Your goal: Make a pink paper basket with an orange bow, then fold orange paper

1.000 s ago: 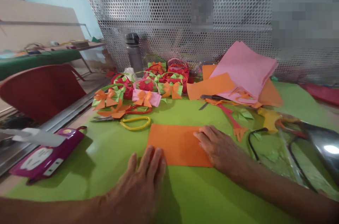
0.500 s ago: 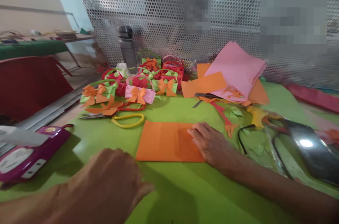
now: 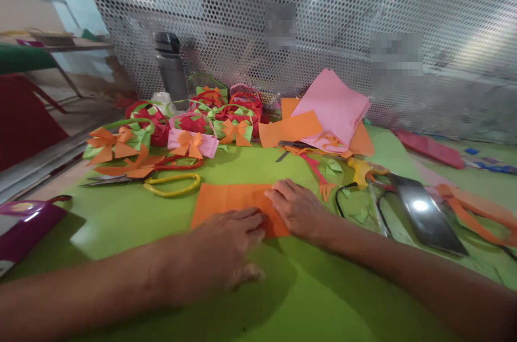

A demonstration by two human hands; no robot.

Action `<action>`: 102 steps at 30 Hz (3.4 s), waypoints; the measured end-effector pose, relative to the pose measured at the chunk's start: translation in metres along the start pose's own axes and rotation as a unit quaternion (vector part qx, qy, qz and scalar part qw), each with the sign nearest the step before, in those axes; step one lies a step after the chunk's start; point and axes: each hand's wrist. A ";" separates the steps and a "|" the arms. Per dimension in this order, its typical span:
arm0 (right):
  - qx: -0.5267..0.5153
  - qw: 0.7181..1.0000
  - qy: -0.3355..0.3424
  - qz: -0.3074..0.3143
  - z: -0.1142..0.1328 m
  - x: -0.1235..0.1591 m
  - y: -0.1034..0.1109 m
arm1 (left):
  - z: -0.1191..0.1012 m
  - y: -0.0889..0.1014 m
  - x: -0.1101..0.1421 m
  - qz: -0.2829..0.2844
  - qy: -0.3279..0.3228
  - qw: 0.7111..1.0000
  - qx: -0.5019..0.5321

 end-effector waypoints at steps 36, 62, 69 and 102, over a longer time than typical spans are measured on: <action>-0.267 0.831 -0.403 0.274 0.001 -0.014 0.034 | 0.011 -0.020 0.044 -0.006 -0.042 0.999 0.011; -0.190 0.918 -0.335 0.094 -0.027 0.034 0.061 | 0.018 -0.007 0.019 -0.022 -0.082 0.993 0.078; -0.211 0.950 -0.215 0.083 -0.011 0.038 0.046 | 0.010 -0.003 -0.033 -0.011 -0.056 0.988 0.142; -0.164 0.952 -0.247 0.078 -0.002 0.041 0.032 | 0.023 0.018 -0.056 0.204 0.485 0.837 0.147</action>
Point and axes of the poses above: each hand's wrist, its own x-axis away from the middle knuckle, its own y-axis out of the back of the hand, z = x × y, and after that the axes turned 15 degrees about -z, right-handed
